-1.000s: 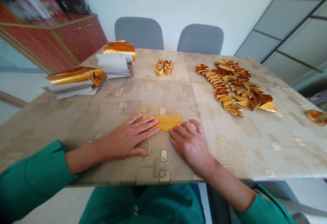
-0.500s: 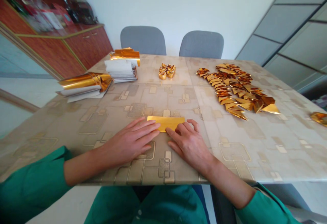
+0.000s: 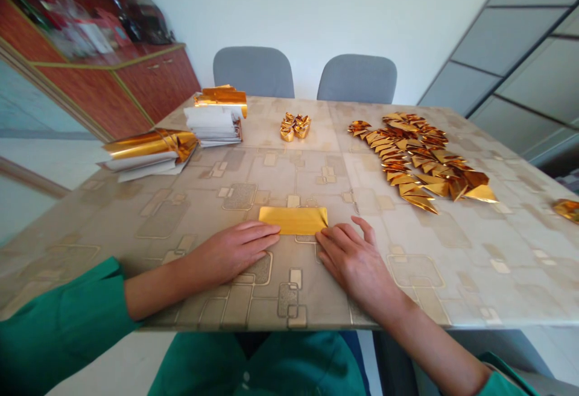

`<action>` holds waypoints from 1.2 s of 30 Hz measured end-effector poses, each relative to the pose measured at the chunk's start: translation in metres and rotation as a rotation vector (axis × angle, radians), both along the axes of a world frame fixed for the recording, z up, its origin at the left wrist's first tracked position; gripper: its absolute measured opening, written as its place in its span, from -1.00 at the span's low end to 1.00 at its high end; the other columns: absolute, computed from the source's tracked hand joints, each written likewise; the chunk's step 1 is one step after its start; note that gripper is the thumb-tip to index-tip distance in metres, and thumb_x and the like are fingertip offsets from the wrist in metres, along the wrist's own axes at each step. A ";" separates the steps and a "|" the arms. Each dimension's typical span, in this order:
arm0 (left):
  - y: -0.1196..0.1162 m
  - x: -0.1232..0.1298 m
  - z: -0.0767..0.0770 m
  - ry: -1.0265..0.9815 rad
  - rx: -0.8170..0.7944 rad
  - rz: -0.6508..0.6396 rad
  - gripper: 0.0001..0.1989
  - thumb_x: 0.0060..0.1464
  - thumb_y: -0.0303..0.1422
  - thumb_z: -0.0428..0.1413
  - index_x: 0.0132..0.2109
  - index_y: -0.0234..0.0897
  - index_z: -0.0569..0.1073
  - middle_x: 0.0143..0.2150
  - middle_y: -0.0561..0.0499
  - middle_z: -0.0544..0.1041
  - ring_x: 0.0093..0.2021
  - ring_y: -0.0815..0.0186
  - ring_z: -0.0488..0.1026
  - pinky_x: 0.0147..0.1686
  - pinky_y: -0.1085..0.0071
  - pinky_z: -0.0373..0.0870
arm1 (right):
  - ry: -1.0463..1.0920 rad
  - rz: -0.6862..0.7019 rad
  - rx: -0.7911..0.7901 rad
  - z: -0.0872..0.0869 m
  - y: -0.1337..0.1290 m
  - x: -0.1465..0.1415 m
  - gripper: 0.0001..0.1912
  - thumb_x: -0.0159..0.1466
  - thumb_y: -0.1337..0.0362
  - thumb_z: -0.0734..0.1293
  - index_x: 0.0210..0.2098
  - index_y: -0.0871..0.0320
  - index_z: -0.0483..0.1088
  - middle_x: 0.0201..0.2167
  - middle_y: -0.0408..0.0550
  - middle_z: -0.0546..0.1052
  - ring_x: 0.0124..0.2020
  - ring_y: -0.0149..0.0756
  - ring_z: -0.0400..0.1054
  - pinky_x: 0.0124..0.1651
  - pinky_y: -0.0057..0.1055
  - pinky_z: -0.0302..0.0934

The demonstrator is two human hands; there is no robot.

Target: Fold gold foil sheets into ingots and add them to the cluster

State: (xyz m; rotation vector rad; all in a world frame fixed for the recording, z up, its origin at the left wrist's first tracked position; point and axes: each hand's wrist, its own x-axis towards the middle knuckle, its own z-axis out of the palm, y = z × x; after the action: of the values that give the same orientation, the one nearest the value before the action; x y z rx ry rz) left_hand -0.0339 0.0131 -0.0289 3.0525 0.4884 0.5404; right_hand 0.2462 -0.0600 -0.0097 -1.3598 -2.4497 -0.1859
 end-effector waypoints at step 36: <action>0.020 0.012 0.011 -0.031 -0.051 0.180 -0.76 0.31 -0.44 -0.06 -0.21 -0.34 0.49 -0.21 -0.12 0.52 -0.18 0.24 0.45 -0.11 0.27 0.44 | -0.039 0.255 -0.161 0.010 0.078 -0.033 -0.73 0.39 0.12 0.26 -0.23 0.20 0.45 -0.30 0.03 0.50 -0.23 -0.20 0.31 -0.18 -0.30 0.19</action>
State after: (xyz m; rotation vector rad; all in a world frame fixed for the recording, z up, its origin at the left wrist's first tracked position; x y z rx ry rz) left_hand -0.0219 0.0328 -0.0179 2.9640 0.7684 0.5689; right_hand 0.2132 0.0183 -0.0001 -1.0971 -2.6905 0.0482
